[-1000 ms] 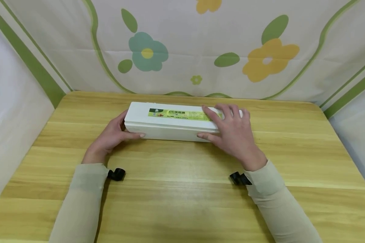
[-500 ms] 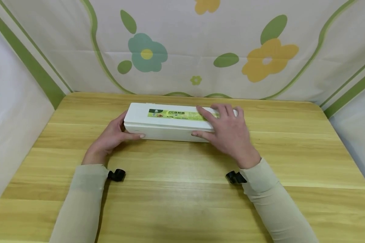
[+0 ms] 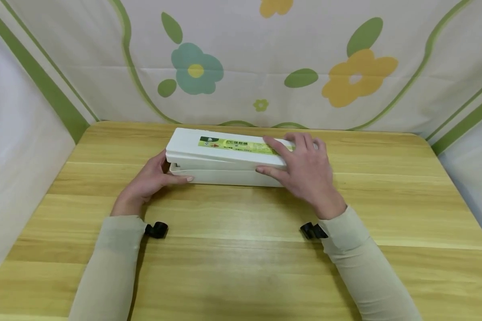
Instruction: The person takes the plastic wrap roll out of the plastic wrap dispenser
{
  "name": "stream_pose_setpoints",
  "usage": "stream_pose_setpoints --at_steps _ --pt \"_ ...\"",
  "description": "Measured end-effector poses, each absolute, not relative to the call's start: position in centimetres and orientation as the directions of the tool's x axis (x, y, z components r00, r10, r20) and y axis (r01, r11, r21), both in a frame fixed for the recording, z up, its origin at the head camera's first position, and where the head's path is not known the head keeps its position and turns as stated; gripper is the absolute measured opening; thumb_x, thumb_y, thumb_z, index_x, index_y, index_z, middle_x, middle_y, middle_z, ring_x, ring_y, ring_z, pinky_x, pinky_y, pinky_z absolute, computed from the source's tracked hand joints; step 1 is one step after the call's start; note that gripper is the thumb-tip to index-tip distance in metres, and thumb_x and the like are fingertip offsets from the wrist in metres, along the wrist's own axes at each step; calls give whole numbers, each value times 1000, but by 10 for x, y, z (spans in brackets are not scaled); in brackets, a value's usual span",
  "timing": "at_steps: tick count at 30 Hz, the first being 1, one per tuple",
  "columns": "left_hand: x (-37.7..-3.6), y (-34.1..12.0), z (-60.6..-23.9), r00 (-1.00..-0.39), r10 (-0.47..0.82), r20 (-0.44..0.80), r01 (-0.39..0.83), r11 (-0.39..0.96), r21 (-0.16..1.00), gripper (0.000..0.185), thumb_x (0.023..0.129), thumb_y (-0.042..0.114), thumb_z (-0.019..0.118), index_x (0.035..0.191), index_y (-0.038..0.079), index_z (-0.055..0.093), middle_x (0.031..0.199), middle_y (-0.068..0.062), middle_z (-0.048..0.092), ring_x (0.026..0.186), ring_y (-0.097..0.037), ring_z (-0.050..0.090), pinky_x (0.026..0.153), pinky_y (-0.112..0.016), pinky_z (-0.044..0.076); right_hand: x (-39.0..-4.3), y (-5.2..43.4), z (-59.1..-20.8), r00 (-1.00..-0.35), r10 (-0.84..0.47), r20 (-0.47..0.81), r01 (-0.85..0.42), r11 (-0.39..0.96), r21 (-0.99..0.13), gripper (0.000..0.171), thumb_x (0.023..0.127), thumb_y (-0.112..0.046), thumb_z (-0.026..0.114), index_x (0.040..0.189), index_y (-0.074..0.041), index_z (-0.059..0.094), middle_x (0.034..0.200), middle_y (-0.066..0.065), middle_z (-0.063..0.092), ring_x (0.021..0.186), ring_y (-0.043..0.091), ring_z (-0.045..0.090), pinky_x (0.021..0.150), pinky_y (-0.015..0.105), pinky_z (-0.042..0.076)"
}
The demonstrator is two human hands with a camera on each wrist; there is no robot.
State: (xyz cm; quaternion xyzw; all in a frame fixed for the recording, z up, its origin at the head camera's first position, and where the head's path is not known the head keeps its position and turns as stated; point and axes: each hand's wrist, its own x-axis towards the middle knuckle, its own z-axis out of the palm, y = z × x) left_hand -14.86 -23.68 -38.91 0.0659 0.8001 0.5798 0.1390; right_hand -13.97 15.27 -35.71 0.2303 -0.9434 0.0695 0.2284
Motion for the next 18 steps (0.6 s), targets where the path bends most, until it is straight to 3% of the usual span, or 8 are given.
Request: stream_pose_setpoints --at_steps 8,12,15,18 --pt "-152 -232 -390 -955 262 -140 -47 333 942 85 85 12 94 158 18 51 148 -2 61 137 -15 50 115 -28 40 -139 160 -353 -802 -405 439 -476 877 -62 79 87 -76 70 153 -35 60 141 19 64 129 44 59 105 66 46" --pt "-152 -234 -388 -950 278 -142 -48 317 947 88 85 11 93 161 21 49 154 -2 56 150 -18 41 128 -44 30 -140 165 -348 -799 -363 478 -487 859 -161 74 86 -66 79 151 -34 62 135 19 66 124 43 60 100 65 48" --pt "-151 -236 -387 -949 284 -137 -45 309 950 88 85 9 93 160 23 50 156 -1 55 154 -19 37 130 -54 24 -140 165 -345 -779 -367 508 -509 844 -170 75 84 -64 82 150 -34 63 132 19 67 120 42 60 94 63 48" --pt "-150 -238 -387 -951 273 -146 -55 317 947 84 85 9 92 158 23 52 152 -1 59 145 -19 45 125 -51 31 -140 162 -346 -766 -408 497 -528 840 -125 78 82 -68 81 150 -33 63 133 19 67 122 41 60 96 63 47"
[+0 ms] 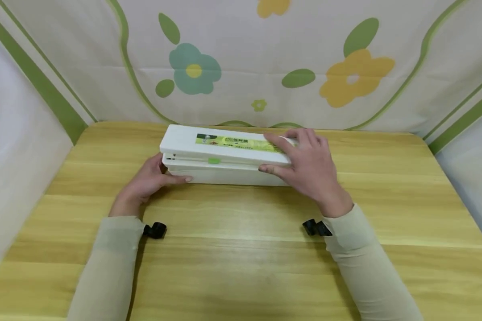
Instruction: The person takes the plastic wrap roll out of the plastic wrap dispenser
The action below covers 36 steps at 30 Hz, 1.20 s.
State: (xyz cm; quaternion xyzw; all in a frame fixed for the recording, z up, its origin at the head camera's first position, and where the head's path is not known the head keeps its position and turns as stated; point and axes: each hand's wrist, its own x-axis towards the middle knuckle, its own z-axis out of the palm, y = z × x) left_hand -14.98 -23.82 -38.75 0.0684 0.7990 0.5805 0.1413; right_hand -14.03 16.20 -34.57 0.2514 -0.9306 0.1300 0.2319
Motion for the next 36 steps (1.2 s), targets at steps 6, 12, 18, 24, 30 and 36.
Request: stream_pose_setpoints --at_steps 6,12,18,24,30,36 --pt "-149 -238 -389 -955 251 -157 -72 319 945 93 83 10 94 162 27 48 151 0 59 134 -19 53 114 -35 41 -140 158 -349 -795 -430 428 -519 848 -111 84 81 -74 81 152 -34 61 138 18 62 131 41 55 103 65 41" --pt "-150 -238 -387 -954 255 -159 -73 317 946 98 83 11 95 164 33 44 157 1 55 136 -19 52 111 -30 43 -140 157 -355 -779 -454 432 -526 848 -58 100 70 -79 86 154 -32 58 138 20 59 132 41 53 106 65 40" --pt "-150 -240 -387 -955 249 -159 -73 323 944 95 83 10 94 163 31 46 154 0 57 135 -19 53 110 -30 44 -142 156 -358 -727 -494 477 -555 832 16 93 77 -73 85 153 -28 58 136 21 62 130 40 58 106 65 45" --pt "-149 -240 -391 -958 255 -131 -47 310 949 83 84 7 93 156 19 54 148 0 62 140 -17 48 118 -38 37 -147 162 -363 -676 -488 552 -575 818 19 90 78 -71 85 153 -28 59 134 22 65 127 38 63 101 64 50" --pt "-151 -239 -392 -960 254 -121 -31 332 943 81 84 8 93 155 19 56 148 1 63 140 -17 48 120 -42 36 -152 166 -363 -642 -484 595 -601 799 1 88 78 -69 85 152 -29 61 132 24 67 123 39 65 99 65 50" --pt "-151 -239 -390 -956 264 -129 -35 334 942 87 86 10 92 161 23 50 160 -1 54 154 -20 38 130 -52 26 -154 167 -362 -617 -464 636 -605 796 -5 87 77 -65 88 152 -30 61 131 25 68 121 40 67 96 64 51"
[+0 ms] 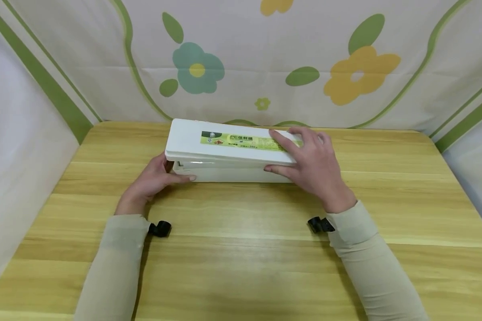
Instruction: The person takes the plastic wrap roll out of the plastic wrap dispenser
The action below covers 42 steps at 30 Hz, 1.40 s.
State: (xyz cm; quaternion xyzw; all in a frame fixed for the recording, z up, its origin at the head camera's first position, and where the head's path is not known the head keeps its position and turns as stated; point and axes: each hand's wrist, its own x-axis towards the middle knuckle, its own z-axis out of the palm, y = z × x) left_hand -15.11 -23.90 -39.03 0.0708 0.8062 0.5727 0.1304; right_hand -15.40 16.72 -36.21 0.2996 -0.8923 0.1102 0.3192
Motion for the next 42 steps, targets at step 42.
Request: stream_pose_setpoints --at_steps 42 --pt "-154 -227 -390 -947 284 -151 -61 303 951 109 82 7 94 168 38 35 170 2 40 154 -21 36 126 -47 32 -141 198 -343 -663 -521 537 -645 763 -56 78 83 -62 81 153 -34 61 143 16 66 128 46 60 103 68 43"
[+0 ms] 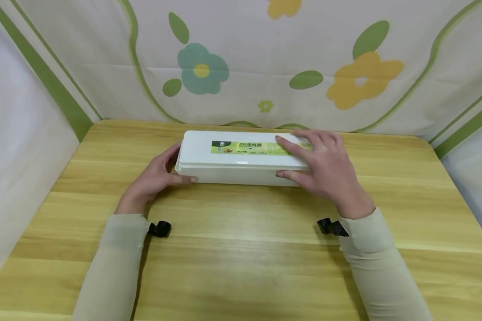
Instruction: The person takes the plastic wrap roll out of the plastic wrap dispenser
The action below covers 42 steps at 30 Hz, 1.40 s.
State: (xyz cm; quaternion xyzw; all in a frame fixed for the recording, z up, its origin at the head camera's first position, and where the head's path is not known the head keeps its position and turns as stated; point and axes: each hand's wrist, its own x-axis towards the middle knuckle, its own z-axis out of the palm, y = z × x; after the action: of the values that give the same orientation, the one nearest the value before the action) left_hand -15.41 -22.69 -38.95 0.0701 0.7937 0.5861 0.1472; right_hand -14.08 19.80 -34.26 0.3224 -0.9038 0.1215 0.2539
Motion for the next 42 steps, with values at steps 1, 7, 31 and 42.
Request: stream_pose_setpoints --at_steps 1,7,31,42 --pt "-154 -227 -390 -947 283 -155 -65 303 951 109 82 8 94 168 38 35 170 2 40 154 -21 36 127 -48 31 -141 200 -341 -673 -508 537 -637 768 -71 78 83 -61 82 153 -34 62 142 18 66 129 46 60 103 68 42" --pt "-153 -233 -389 -940 291 -179 -87 303 949 109 83 11 94 170 34 32 175 1 32 162 -20 25 133 -52 22 -142 216 -333 -742 -379 553 -561 803 -201 78 77 -49 91 149 -31 67 140 21 66 128 46 59 102 70 39" --pt "-155 -237 -395 -918 356 -177 -88 253 963 102 87 5 90 168 36 36 166 5 41 153 -17 34 111 -12 39 -140 323 -353 -923 -132 360 -269 893 -360 70 80 -28 93 146 -26 69 145 25 59 130 53 51 109 76 24" --pt "-155 -240 -396 -920 345 -186 -104 242 965 103 87 3 89 168 38 35 166 6 40 151 -16 35 110 -13 40 -147 336 -376 -961 -193 196 -262 865 -428 63 84 -26 93 143 -21 71 148 25 57 135 55 45 108 78 19"
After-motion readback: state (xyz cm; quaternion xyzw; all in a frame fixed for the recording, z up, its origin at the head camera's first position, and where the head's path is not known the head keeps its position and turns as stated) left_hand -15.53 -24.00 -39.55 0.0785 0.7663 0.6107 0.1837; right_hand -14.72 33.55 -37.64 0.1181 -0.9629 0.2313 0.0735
